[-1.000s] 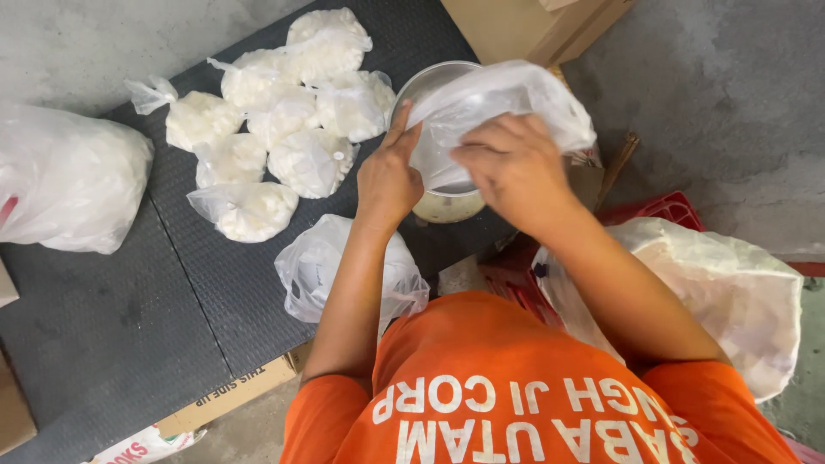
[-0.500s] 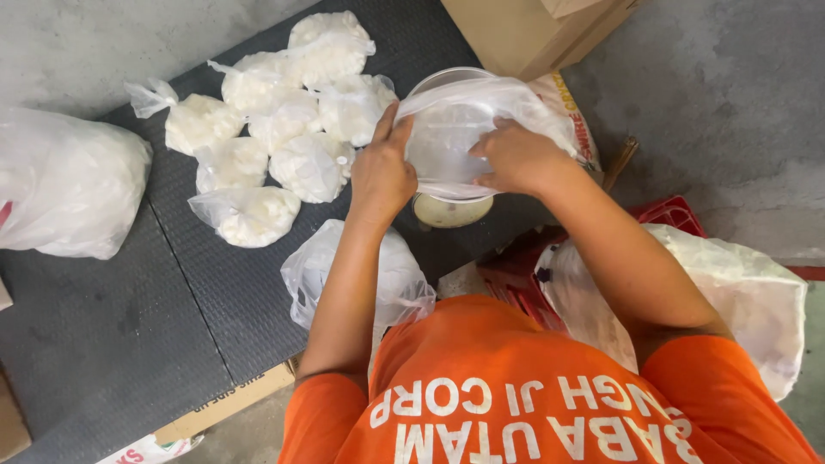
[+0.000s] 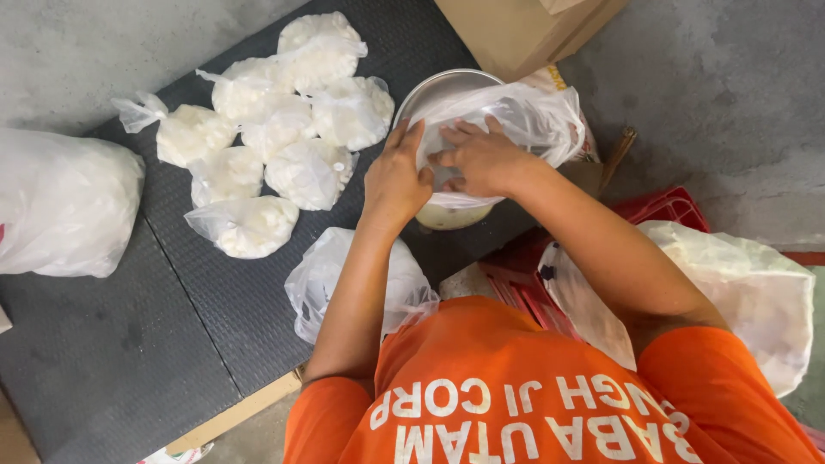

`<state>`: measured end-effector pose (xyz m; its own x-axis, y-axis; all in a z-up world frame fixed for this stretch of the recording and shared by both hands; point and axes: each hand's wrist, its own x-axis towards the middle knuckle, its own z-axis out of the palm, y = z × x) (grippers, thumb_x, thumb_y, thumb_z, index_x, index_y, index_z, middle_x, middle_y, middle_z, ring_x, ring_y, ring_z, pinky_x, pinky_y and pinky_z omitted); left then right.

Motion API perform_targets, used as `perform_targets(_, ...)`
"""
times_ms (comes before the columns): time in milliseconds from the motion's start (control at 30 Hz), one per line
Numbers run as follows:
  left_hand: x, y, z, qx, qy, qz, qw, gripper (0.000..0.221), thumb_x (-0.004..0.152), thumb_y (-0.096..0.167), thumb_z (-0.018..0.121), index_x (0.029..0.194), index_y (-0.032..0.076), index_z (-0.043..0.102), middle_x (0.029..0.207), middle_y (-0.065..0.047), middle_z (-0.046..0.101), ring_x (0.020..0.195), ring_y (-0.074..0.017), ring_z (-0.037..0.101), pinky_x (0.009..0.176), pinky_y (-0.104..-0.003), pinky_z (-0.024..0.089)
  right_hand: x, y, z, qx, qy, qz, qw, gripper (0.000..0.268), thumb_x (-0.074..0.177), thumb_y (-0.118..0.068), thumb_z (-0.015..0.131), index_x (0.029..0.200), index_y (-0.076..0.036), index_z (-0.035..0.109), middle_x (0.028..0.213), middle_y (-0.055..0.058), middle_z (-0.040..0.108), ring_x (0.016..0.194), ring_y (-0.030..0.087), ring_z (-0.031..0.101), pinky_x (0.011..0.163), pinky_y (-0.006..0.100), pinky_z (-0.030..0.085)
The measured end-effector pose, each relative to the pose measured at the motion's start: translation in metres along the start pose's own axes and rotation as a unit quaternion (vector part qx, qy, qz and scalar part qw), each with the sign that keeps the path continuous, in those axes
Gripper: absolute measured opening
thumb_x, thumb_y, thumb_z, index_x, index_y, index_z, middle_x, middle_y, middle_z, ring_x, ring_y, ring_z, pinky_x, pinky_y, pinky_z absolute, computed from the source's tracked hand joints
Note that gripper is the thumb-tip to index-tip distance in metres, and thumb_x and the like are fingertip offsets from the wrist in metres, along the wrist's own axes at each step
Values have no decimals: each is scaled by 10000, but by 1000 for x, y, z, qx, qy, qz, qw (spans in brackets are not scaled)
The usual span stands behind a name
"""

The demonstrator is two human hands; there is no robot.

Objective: Scooping white powder from a large sack into smaller plastic bags and weighing them on a scale.

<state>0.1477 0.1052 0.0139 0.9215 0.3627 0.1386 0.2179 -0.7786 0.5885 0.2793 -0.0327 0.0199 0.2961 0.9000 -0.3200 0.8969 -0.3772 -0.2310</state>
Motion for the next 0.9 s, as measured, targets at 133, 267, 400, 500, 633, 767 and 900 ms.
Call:
perform_targets(133,-1,5,-5,9,-6,-12,1000,732,773,87,700,1473,73,490,1564,-183,457,1218,-406,628,959,-467,537,0,-4,-2,9,-4,26,1000,695,850,-474,720,1494,-359,488,1675,111,215,1541,327,201,1189,660,111)
perform_targets(267,-4,18,-16,19,11,9,1000,770,768,75,729,1496,84,478,1567,-196,438,1167,-406,661,884,-460,571,-2,-5,0,-2,-16,60,998,785,838,-462,734,1532,-345,386,1681,104,163,1528,368,144,1170,671,50)
perform_targets(400,-6,24,-24,49,-4,5,999,772,782,67,753,1504,121,487,1581,-206,415,1085,-390,696,815,-448,587,-8,3,15,35,78,35,996,743,872,-420,708,1547,-311,419,1656,134,270,1527,395,232,1195,678,59)
perform_targets(500,-5,11,-15,58,4,17,998,790,785,66,753,1517,78,457,1585,-211,415,1086,-382,702,819,-436,592,-23,-7,16,73,133,24,988,657,929,-383,657,1546,-292,449,1650,165,335,1513,408,313,1203,676,102)
perform_targets(633,-6,7,-11,57,24,50,997,817,787,61,760,1528,26,418,1593,-200,436,1130,-383,692,829,-432,589,-23,-6,26,137,57,97,984,622,963,-363,608,1557,-308,433,1606,228,334,1465,455,323,1171,635,174)
perform_targets(767,-7,13,-16,69,55,63,994,855,776,69,781,1545,32,409,1586,-223,426,1175,-384,680,853,-419,594,-25,4,31,101,54,105,988,614,954,-365,638,1524,-231,453,1576,248,359,1428,431,376,1144,579,263)
perform_targets(900,-14,19,-24,61,57,82,993,789,790,137,839,1505,90,508,1563,-257,425,1227,-416,649,875,-421,591,-66,-24,4,168,108,76,977,523,977,-333,612,1486,-230,548,1544,183,496,1235,407,569,1122,515,418)
